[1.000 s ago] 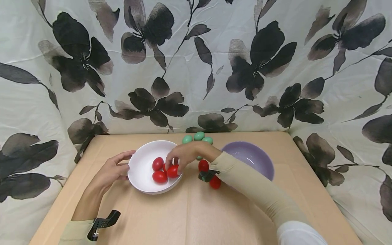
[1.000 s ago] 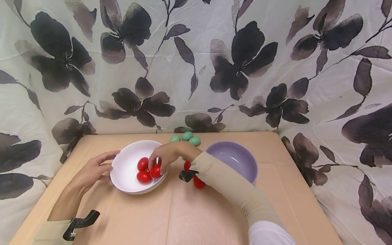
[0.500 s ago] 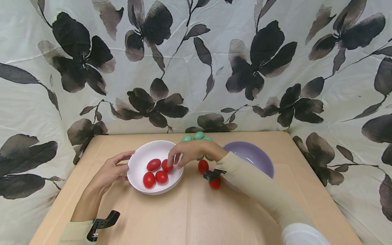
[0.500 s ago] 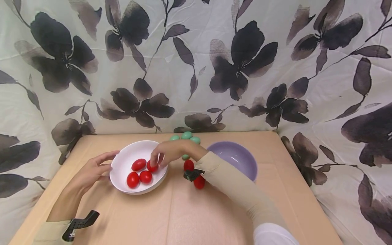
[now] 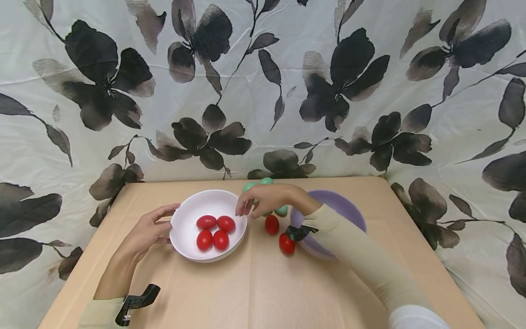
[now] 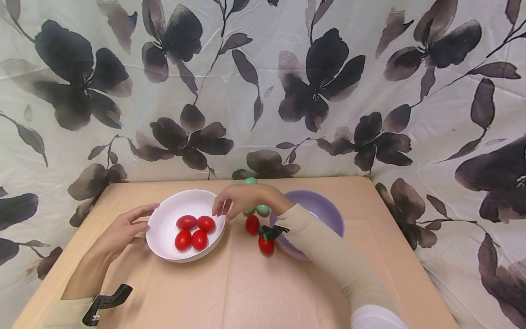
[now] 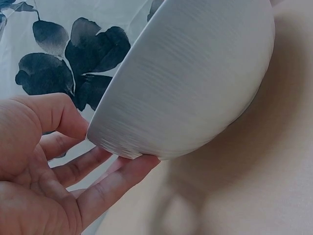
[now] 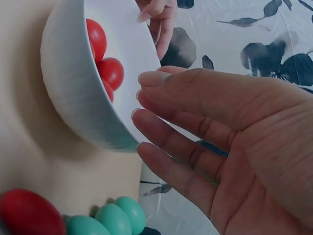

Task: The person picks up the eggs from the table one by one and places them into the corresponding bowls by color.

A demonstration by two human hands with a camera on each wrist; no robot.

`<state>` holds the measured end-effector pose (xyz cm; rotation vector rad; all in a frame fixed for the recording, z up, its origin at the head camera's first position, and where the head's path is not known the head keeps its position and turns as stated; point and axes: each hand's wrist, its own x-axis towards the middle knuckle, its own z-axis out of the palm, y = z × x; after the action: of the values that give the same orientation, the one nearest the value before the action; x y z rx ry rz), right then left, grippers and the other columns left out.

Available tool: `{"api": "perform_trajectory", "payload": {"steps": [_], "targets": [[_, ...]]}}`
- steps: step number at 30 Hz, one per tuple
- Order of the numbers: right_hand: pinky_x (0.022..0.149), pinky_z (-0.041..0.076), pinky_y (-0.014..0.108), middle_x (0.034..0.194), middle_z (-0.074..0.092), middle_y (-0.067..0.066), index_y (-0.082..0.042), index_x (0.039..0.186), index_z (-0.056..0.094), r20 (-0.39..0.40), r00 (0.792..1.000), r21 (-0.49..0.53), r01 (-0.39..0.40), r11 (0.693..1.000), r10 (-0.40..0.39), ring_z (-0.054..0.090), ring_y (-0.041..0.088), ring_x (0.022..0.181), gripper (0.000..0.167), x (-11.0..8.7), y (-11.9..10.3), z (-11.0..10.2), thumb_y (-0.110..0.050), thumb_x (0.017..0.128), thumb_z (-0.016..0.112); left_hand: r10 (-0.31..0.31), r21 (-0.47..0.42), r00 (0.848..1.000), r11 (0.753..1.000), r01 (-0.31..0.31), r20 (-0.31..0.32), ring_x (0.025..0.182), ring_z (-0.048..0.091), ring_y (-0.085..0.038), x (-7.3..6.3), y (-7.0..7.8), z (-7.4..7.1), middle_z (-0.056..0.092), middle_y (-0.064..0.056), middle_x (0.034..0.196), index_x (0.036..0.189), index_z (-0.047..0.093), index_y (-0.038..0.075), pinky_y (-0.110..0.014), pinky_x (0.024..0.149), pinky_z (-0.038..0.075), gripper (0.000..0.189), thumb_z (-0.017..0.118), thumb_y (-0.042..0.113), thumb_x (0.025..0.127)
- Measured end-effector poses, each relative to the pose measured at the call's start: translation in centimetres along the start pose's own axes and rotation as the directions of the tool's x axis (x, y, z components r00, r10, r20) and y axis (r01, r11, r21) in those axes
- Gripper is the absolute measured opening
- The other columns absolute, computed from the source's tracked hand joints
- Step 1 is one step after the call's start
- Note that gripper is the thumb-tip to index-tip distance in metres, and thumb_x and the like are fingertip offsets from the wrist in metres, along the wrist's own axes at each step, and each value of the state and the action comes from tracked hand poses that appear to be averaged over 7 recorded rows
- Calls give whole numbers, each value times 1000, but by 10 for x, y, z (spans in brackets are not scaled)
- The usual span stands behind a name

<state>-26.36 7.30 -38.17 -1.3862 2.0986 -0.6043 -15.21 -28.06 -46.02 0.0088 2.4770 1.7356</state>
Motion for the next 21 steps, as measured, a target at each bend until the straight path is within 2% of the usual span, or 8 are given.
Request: {"api": "perform_trajectory", "payload": {"steps": [5, 12, 14, 17, 21], "targets": [[92, 55, 24, 120, 70, 5, -7, 123, 71, -3, 1000, 8, -17, 1000, 17, 66, 25, 114, 32, -7, 9, 4, 0, 92, 66, -10, -8, 1000, 1000, 10, -4, 114, 64, -34, -3, -3, 2, 39, -25, 154, 155, 39, 9, -41, 75, 62, 62, 57, 5, 96], [93, 55, 25, 114, 70, -8, -11, 122, 71, 12, 998, 49, -61, 997, 60, 64, 28, 117, 32, -16, 19, 8, -1, 92, 66, -8, -24, 1000, 1000, 8, -6, 110, 66, -32, -8, -7, 5, 40, -25, 154, 155, 40, 9, -41, 74, 62, 62, 57, 5, 96], [93, 55, 26, 114, 70, -8, -11, 121, 71, 15, 998, 59, -63, 996, 62, 64, 29, 117, 32, -18, 22, 9, -1, 91, 67, -3, -29, 1000, 1000, 3, -7, 109, 66, -31, -9, -8, 6, 40, -25, 153, 155, 40, 8, -42, 74, 62, 62, 57, 4, 95], [96, 55, 29, 115, 70, -6, -11, 121, 71, 24, 998, 65, -61, 996, 60, 64, 24, 114, 32, -21, 24, 11, 0, 91, 69, 3, -39, 1000, 999, -3, -8, 108, 67, -31, -11, -10, 7, 40, -25, 153, 155, 40, 7, -43, 74, 62, 62, 56, 2, 95], [100, 54, 38, 116, 69, -3, -11, 120, 71, 42, 997, 82, -65, 994, 61, 64, 24, 114, 32, -24, 26, 13, 1, 90, 70, 5, -45, 1000, 999, -6, -12, 106, 67, -30, -14, -12, 9, 40, -25, 152, 155, 40, 7, -43, 74, 62, 63, 56, 2, 94]]}}
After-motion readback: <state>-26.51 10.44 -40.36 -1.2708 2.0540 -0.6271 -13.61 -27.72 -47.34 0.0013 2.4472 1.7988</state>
